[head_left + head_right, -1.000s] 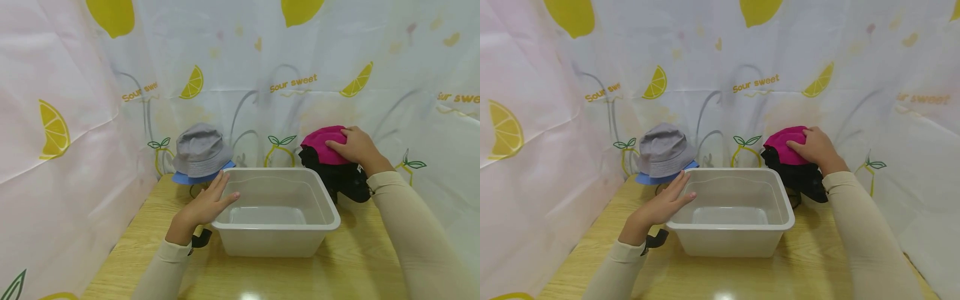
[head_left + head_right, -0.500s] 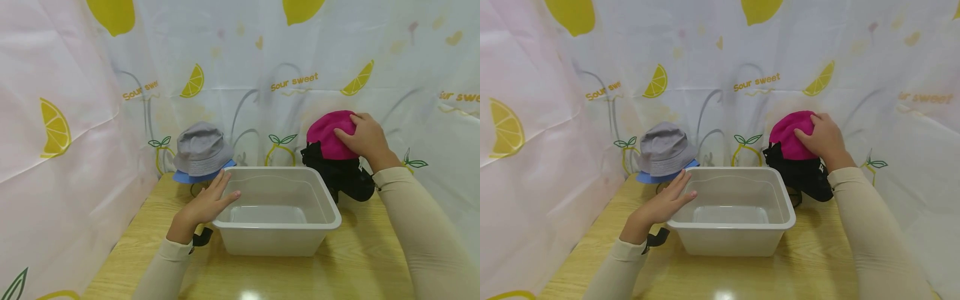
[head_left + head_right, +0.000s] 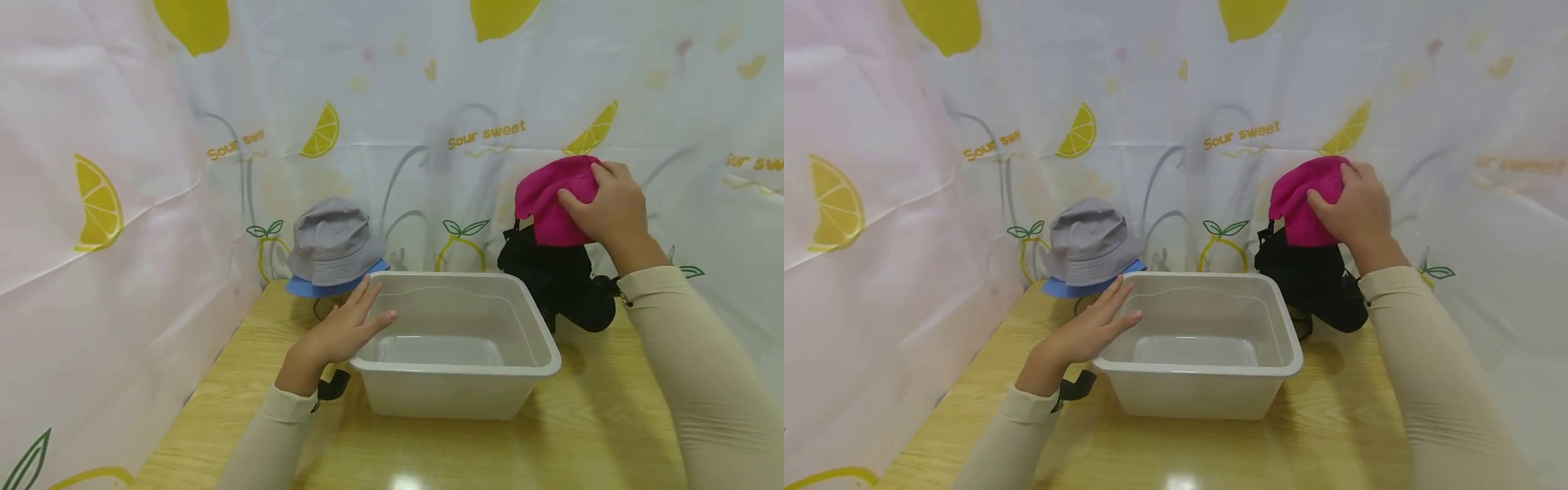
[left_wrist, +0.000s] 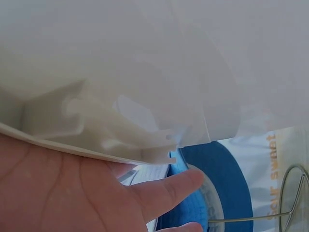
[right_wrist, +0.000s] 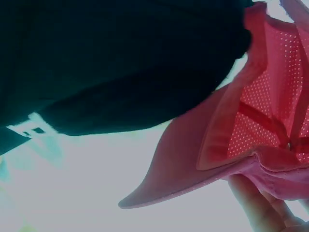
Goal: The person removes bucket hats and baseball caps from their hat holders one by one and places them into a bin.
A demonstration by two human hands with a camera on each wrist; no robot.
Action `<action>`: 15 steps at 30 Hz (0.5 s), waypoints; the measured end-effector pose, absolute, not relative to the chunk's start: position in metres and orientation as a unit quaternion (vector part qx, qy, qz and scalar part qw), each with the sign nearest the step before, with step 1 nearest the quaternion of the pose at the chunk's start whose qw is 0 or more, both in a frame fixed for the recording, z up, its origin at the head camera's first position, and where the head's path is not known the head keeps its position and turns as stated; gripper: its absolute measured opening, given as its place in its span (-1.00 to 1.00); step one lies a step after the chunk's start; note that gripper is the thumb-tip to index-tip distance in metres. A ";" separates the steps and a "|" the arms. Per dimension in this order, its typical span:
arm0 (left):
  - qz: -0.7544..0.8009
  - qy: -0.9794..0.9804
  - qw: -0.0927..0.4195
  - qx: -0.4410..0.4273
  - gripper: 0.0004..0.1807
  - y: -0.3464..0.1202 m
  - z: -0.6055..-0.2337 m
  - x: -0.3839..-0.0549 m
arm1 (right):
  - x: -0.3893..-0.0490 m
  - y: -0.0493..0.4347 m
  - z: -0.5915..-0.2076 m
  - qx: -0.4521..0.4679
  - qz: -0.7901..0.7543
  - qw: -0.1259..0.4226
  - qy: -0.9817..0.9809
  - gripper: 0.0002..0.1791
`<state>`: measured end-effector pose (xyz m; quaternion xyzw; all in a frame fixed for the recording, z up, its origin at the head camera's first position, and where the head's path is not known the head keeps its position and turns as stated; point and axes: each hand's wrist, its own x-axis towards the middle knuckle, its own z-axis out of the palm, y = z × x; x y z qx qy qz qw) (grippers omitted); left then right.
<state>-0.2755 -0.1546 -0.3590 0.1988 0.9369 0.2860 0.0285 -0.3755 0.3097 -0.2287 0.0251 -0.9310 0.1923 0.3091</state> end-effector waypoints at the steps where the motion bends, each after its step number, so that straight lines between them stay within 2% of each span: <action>1: 0.286 0.937 0.028 0.199 0.03 -0.154 -0.359 -0.276 | -0.375 0.309 -0.226 0.025 0.191 0.310 -0.931 -0.06; 15: 0.295 0.934 0.030 0.200 0.02 -0.155 -0.360 -0.276 | -0.357 0.302 -0.198 0.041 0.189 0.347 -0.918 -0.07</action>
